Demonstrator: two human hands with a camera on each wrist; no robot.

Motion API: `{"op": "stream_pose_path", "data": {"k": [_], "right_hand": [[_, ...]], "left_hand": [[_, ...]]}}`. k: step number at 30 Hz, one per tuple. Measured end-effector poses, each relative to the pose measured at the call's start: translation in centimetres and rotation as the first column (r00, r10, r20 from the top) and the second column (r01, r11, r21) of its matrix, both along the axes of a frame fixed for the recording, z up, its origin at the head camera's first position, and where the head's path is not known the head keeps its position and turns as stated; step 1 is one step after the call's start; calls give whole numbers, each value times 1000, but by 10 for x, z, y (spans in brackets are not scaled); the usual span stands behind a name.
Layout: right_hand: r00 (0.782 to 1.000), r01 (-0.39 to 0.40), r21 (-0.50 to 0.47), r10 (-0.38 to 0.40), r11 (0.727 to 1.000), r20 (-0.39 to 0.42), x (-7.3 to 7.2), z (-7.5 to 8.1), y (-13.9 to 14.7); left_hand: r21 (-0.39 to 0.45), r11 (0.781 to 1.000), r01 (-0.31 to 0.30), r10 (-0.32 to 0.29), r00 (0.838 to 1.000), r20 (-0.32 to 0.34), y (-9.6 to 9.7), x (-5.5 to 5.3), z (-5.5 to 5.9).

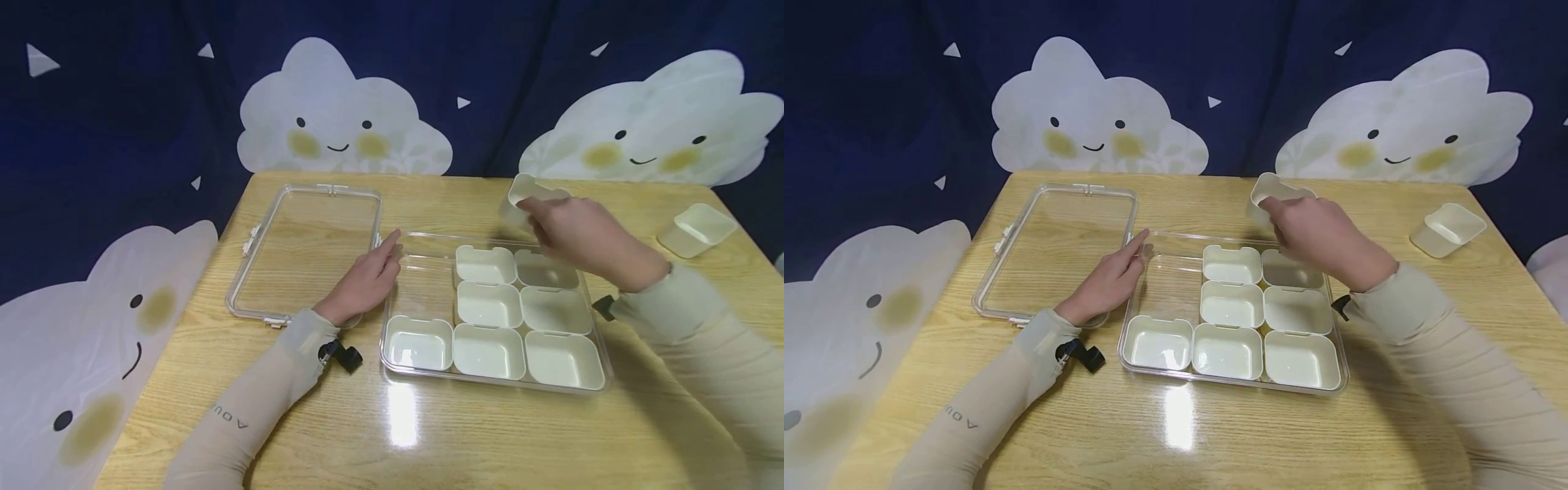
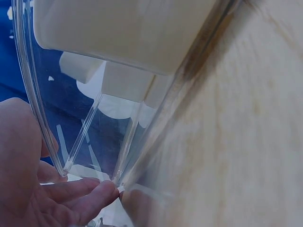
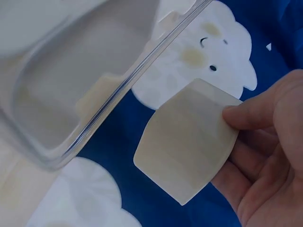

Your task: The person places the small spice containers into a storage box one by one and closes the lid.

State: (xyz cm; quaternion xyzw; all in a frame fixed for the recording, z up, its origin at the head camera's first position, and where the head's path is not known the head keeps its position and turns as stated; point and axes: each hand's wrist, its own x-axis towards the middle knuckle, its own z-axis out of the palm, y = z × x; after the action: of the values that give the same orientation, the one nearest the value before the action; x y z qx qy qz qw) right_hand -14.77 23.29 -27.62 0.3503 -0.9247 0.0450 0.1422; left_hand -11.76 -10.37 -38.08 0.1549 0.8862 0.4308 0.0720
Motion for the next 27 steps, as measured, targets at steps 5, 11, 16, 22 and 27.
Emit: {"op": "stream_pose_path", "data": {"k": [5,11,16,22,27], "right_hand": [[999,-33,-2,33,999,25,11,3,-14],[997,-67,9,67,998,44,25,4,-34],[993,-111,9,111,994,50,35,3,-47],[987,-151,13,150,988,55,44,3,-59],[981,-177,27,174,984,90,51,5,-69]], "left_hand": [[-2,1000,-5,5,1000,5,-1,0,0],[-6,1000,-13,13,1000,-4,-1,1,0],[0,1000,-16,16,1000,0,-1,1,0],[6,1000,-10,10,1000,1,-1,0,-1],[-3,1000,-4,4,1000,-3,0,-1,-1]]}}
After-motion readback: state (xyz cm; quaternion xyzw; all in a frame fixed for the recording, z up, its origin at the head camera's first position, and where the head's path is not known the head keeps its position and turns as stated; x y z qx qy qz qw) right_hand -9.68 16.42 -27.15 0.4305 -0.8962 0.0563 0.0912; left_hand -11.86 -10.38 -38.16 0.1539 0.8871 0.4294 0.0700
